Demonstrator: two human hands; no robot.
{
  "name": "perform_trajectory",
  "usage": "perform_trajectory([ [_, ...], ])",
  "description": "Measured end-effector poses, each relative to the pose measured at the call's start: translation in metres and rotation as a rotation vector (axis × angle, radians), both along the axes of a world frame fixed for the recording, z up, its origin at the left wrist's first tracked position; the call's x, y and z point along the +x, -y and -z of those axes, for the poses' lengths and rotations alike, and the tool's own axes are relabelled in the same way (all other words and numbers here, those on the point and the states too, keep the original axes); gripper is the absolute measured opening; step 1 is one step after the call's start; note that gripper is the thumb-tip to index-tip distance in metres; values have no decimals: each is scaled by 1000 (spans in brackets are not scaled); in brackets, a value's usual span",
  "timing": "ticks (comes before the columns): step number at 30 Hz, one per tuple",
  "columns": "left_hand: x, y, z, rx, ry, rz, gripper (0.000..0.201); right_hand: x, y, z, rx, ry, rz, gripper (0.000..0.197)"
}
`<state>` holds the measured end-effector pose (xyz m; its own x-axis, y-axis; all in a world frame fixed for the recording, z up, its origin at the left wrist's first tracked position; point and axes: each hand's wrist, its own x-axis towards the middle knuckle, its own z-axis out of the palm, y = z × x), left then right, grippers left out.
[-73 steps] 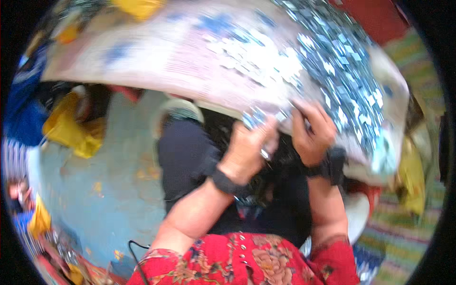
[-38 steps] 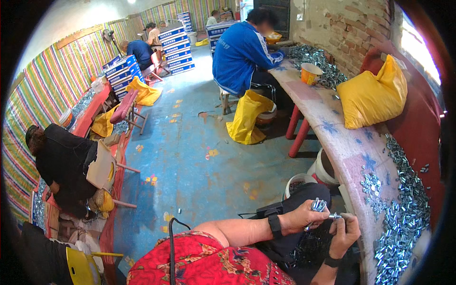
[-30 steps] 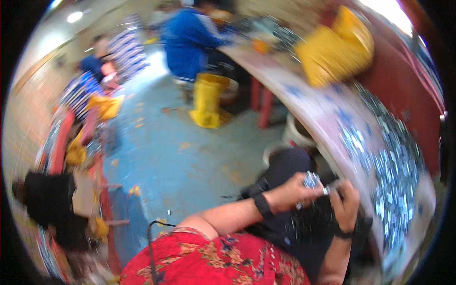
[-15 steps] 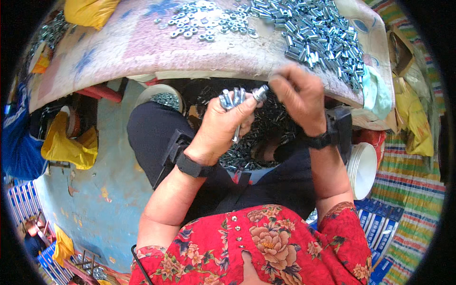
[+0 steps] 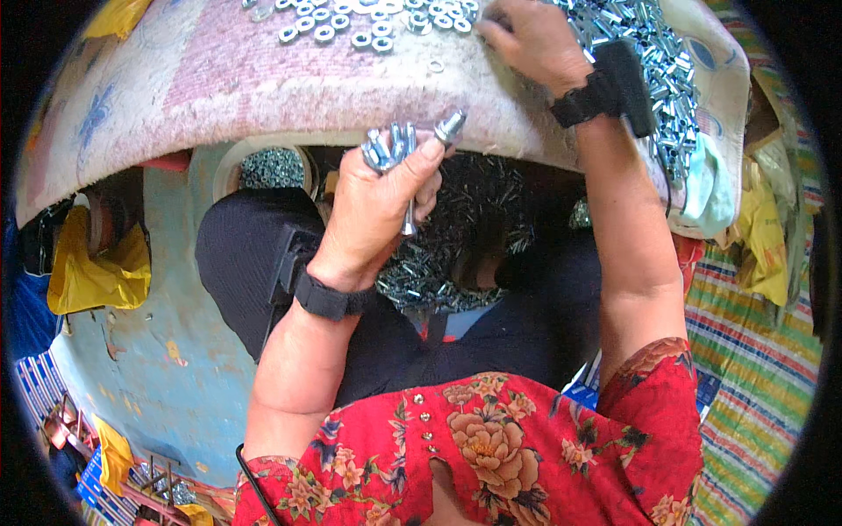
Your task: Manually assembling washers onto bolts and threading nuts.
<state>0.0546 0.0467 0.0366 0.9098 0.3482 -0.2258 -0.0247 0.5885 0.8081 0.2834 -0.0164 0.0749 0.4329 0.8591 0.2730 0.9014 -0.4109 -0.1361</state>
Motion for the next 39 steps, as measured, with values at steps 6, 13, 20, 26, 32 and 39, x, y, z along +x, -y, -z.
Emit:
perform_trajectory([
  [6, -1, 3, -1, 21, 26, 9, 21, -78, 44, -43, 118, -500, -302, 18],
  [13, -7, 10, 1, 159, 41, 62, 18, -104, 60, -36, 227, -302, -441, 17],
  [20, -8, 16, 0, 268, 57, 51, 15, -114, 77, -42, 163, -447, -251, 14],
  [26, -12, 22, 9, 293, 83, 57, 13, -126, 81, -37, 32, -172, -267, 13],
  [32, -19, 19, -8, 35, 78, 320, 15, -127, 92, -53, 136, -373, -477, 13],
  [39, -23, 17, -16, 132, 76, 338, 13, -131, 103, -43, 246, -377, -408, 18],
])
